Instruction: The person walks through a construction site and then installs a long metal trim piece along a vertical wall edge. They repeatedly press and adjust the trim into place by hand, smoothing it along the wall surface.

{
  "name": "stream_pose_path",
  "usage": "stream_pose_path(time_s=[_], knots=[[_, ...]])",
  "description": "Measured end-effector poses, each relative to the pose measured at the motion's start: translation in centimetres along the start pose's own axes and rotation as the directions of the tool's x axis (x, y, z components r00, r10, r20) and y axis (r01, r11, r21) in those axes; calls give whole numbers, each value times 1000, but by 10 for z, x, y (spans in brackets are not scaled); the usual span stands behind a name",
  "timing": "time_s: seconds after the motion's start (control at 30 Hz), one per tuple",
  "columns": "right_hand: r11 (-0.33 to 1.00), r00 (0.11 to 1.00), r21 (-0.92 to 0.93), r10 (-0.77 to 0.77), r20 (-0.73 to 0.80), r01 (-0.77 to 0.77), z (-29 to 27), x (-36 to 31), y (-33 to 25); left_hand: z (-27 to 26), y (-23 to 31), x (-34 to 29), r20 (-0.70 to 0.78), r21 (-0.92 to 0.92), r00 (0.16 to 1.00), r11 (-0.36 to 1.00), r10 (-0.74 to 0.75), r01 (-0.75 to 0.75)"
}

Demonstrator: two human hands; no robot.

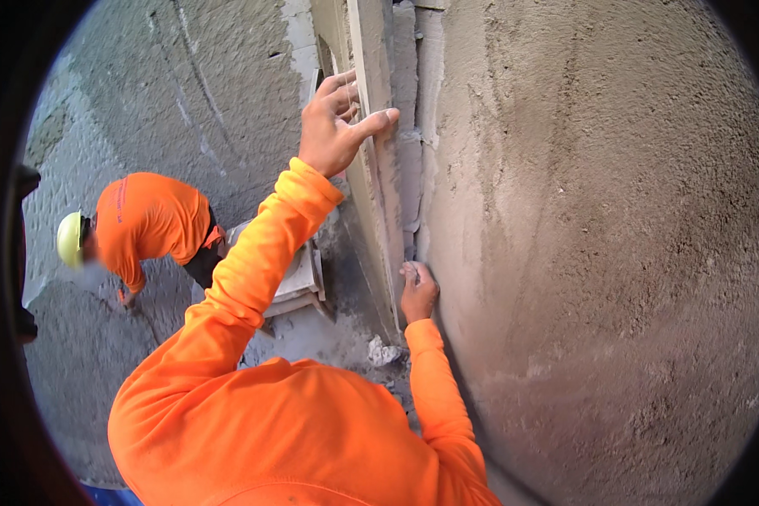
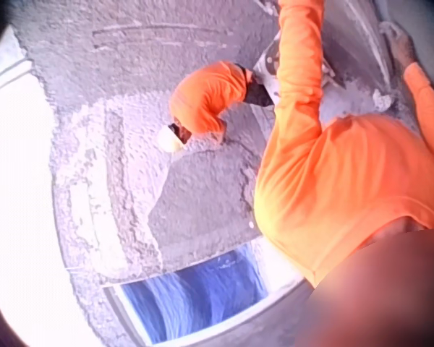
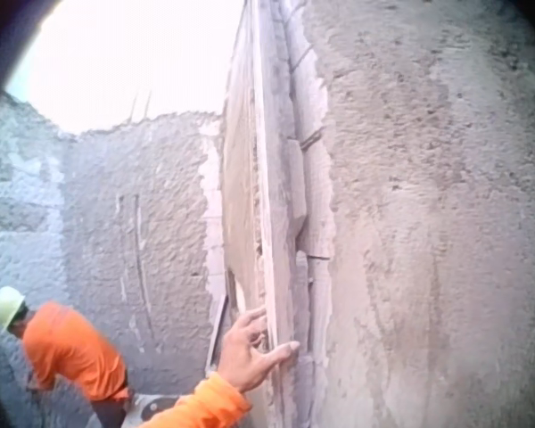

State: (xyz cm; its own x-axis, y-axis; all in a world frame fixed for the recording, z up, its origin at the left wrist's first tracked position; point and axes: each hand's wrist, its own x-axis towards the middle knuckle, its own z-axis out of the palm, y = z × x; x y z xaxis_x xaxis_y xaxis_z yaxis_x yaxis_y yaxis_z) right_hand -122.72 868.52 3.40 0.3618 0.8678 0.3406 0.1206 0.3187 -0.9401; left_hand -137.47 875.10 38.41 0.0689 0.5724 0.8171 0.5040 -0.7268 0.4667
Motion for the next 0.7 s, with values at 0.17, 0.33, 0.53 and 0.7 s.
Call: stream_pose_path(time_s=[0.17, 0.33, 0.53, 0.7], knots=[[996, 996, 17, 84, 30, -84, 5, 0, 8, 5, -2, -1, -60, -87, 998, 996, 2, -7], [939, 950, 140, 308, 59, -313, 9, -3, 10, 6, -2, -1, -70, -127, 998, 992, -1, -8], [957, 952, 44, 280, 120, -287, -4, -8, -6, 6, -1, -1, -79, -93, 997, 996, -15, 8], [971, 994, 227, 97, -60, -81, -22, -59, -24, 8, -6, 0, -93, -97, 995, 994, 33, -42]])
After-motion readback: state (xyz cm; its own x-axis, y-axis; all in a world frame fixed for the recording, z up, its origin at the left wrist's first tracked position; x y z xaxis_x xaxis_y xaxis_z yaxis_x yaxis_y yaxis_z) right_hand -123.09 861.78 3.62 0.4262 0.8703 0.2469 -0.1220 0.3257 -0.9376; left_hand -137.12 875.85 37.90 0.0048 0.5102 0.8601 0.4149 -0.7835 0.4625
